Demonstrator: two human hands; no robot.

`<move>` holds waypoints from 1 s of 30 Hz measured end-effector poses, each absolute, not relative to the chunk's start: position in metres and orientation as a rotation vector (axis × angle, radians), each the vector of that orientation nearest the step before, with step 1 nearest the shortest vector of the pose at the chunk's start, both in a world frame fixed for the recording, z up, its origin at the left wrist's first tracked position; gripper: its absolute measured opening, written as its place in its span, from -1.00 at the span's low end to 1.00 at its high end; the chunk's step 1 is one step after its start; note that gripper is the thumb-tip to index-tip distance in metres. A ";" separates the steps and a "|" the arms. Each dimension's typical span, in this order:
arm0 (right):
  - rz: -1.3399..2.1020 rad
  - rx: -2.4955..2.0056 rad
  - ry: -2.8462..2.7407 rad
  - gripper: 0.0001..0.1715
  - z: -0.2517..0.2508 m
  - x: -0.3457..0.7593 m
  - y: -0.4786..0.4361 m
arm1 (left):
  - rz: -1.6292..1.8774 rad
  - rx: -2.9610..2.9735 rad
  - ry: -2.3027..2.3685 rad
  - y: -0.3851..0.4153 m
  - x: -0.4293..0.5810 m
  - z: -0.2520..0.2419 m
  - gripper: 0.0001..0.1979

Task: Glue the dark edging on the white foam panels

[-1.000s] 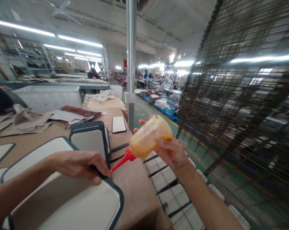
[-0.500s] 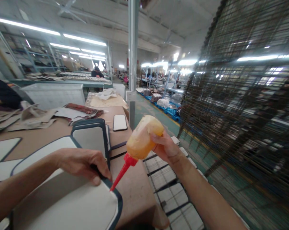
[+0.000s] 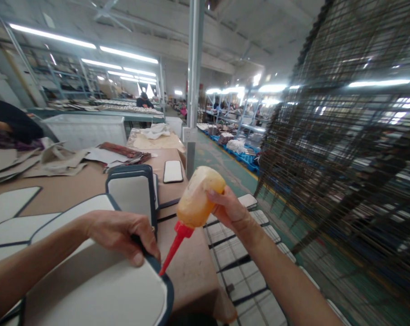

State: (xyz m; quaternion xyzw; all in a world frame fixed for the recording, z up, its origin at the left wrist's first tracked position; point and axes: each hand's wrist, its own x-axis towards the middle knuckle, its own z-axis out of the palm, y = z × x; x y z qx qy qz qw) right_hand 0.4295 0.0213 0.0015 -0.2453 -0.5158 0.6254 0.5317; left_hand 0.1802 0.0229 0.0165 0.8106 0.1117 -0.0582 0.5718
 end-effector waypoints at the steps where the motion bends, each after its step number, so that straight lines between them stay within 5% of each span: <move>1: 1.489 -0.583 -1.235 -0.54 0.002 0.429 0.021 | -0.140 1.902 0.265 0.022 0.180 0.017 -0.53; 30: 1.463 -0.617 -1.186 -0.45 0.006 0.432 0.013 | -0.124 1.928 0.330 0.019 0.173 0.025 -0.54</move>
